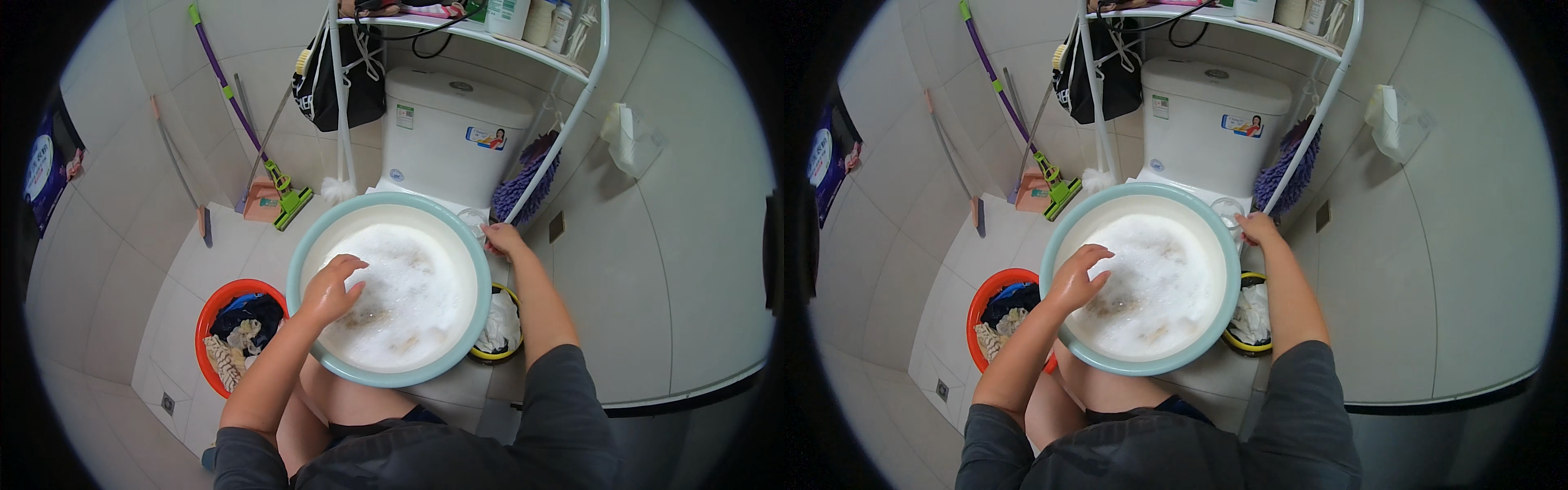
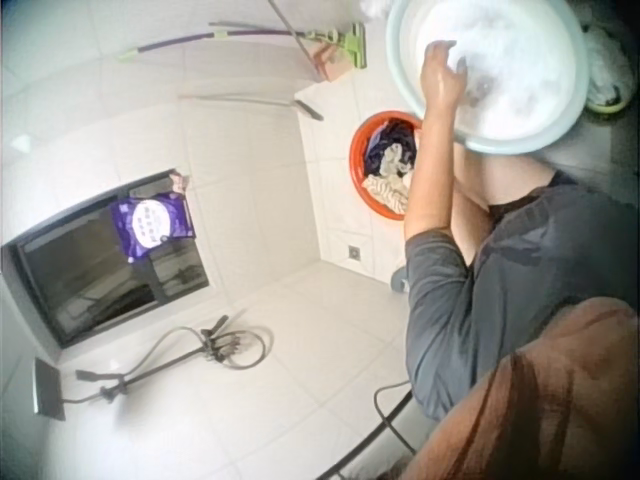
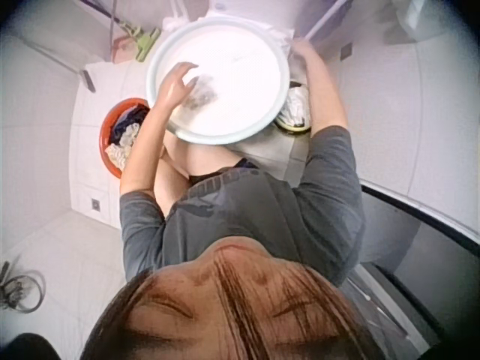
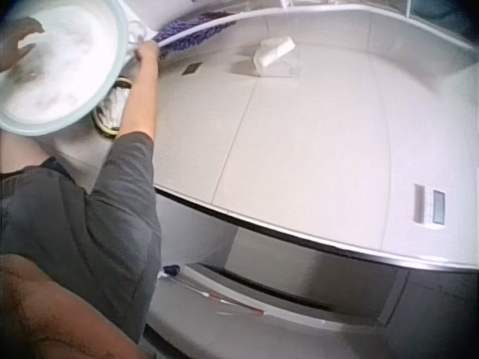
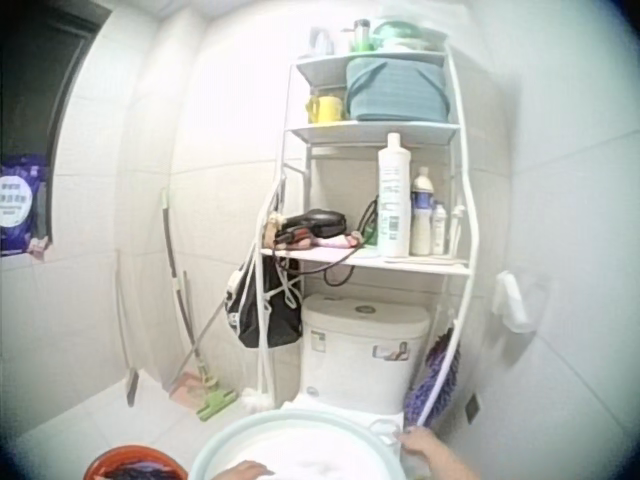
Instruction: The person washes clothes by hand in a basin, rubbing and wringing them in soapy water, then uses a plastic cup to scoop liquid from a nearby container and pour it into the basin and a bucket before resuming the washing.
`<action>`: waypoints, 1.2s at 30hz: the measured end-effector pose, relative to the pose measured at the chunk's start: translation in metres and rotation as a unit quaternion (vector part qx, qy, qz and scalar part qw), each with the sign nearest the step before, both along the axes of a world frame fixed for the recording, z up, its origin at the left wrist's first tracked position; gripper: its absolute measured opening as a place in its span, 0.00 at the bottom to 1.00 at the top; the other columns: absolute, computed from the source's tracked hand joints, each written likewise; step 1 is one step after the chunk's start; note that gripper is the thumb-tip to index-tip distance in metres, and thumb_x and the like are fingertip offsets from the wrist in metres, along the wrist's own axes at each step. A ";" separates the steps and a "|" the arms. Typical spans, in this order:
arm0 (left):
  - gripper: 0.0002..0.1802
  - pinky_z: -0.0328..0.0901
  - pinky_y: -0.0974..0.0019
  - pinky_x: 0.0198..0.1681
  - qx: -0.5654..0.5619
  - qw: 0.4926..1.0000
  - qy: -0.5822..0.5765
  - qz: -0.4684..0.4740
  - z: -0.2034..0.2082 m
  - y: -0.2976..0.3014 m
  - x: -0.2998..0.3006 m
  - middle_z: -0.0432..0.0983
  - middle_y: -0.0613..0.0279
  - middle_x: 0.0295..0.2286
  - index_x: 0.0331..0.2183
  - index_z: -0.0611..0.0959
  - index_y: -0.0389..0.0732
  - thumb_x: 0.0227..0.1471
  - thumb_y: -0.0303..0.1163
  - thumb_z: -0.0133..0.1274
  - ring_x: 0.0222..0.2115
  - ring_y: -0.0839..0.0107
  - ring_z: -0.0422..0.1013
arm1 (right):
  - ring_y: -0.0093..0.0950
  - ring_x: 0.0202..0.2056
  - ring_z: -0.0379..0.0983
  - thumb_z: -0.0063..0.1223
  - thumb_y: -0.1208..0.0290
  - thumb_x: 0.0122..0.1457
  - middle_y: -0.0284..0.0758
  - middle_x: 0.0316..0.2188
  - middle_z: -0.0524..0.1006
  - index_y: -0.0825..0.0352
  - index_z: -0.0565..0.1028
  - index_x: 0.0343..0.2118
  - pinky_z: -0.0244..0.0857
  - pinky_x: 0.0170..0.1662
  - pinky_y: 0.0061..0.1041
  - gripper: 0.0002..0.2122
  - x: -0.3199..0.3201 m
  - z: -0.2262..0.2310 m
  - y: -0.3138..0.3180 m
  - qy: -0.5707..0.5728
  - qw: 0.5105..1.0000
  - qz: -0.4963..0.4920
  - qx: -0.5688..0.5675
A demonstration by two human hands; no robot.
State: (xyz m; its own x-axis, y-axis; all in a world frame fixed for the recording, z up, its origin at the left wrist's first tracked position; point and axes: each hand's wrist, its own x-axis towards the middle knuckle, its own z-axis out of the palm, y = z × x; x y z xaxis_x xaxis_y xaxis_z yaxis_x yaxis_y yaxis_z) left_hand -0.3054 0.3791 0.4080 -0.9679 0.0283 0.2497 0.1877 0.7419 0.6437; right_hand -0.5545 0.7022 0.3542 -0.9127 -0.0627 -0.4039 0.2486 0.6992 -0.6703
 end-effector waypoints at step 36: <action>0.49 0.56 0.61 0.52 0.615 0.778 -0.112 -0.059 -0.003 -0.004 -0.007 0.53 0.58 0.53 0.57 0.52 0.42 0.36 0.32 0.58 0.54 0.65 0.54 | 0.27 0.34 0.70 0.55 0.66 0.49 0.39 0.33 0.72 0.63 0.66 0.50 0.64 0.36 0.26 0.23 0.165 0.110 -0.126 0.301 0.893 0.304 -0.141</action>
State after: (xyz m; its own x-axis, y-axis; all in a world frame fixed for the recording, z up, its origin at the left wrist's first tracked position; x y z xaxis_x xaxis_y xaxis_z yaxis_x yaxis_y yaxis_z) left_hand -0.3129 0.3755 0.4048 -0.9998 -0.0076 -0.0168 -0.0112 -0.4749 0.8800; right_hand -0.3896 0.5758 0.4645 -0.7221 -0.6419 0.2580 -0.5832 0.3643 -0.7261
